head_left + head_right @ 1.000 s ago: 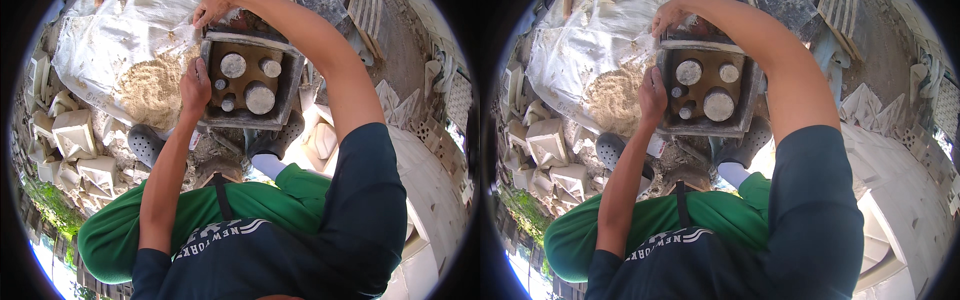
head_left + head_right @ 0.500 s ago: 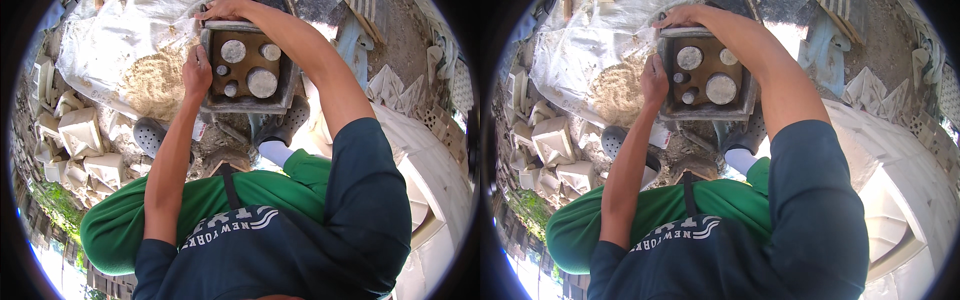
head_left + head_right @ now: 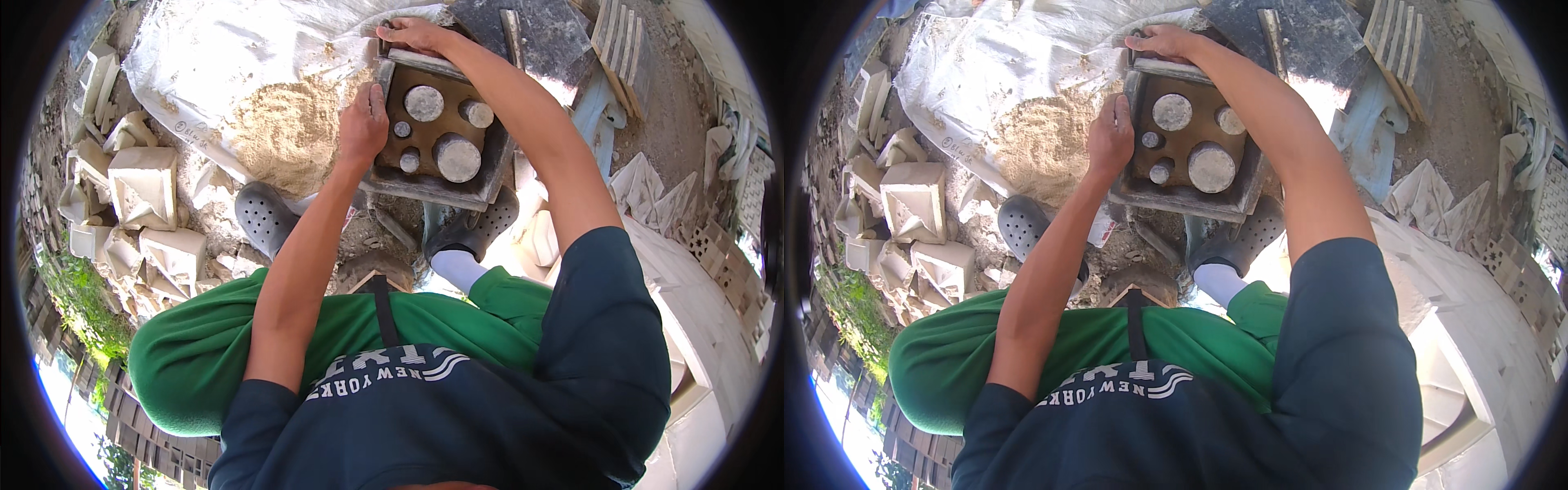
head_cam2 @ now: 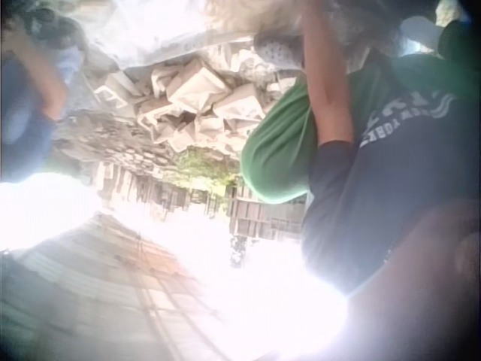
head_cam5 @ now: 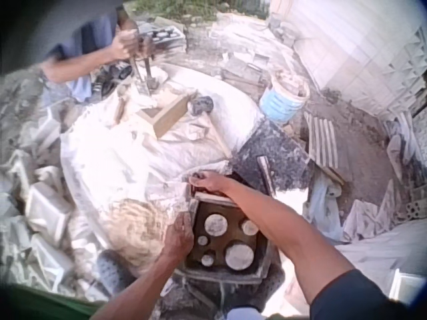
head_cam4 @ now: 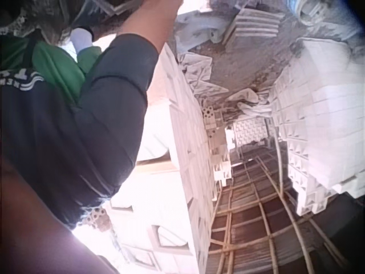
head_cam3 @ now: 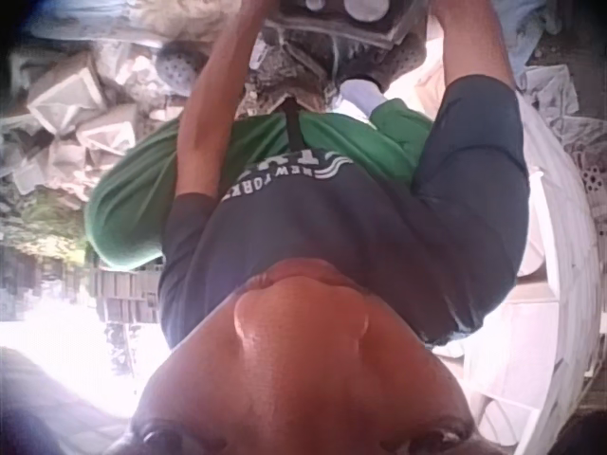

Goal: The person cleans and prepares a square metal mold containing several circular stone cylinders by clearing away sand and debris around the edges and between the stones.

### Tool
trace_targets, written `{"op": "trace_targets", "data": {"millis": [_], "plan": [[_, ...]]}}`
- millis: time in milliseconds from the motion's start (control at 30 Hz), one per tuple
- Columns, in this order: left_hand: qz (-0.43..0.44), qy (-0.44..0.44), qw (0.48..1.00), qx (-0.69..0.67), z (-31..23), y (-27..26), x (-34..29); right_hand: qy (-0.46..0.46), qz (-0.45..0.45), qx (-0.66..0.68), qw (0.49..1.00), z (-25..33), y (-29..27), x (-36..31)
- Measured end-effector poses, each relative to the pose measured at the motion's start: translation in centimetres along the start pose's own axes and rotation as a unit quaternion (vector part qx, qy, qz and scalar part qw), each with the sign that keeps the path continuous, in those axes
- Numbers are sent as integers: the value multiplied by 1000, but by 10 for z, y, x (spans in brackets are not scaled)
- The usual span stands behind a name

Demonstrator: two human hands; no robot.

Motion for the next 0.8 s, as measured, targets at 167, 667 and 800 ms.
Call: {"op": "trace_targets", "data": {"millis": [167,667,800], "plan": [[28,-27,999,-7,7,5,4,61,-41,-14,997,-2,1,1],[-26,14,999,-19,3,-7,0,229,-94,-433,867,58,-5,-3],[2,-12,999,-36,5,-5,1,307,-45,-183,933,44,-15,-16]]}}
Point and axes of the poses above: each hand's wrist, its own x-axis towards the middle knuckle, its own y-axis out of the palm, z = x × y, the point moved 10 cm from there along x, towards the middle knuckle, and after that the axes turned 10 degrees about -y, right-handed, at the moved point
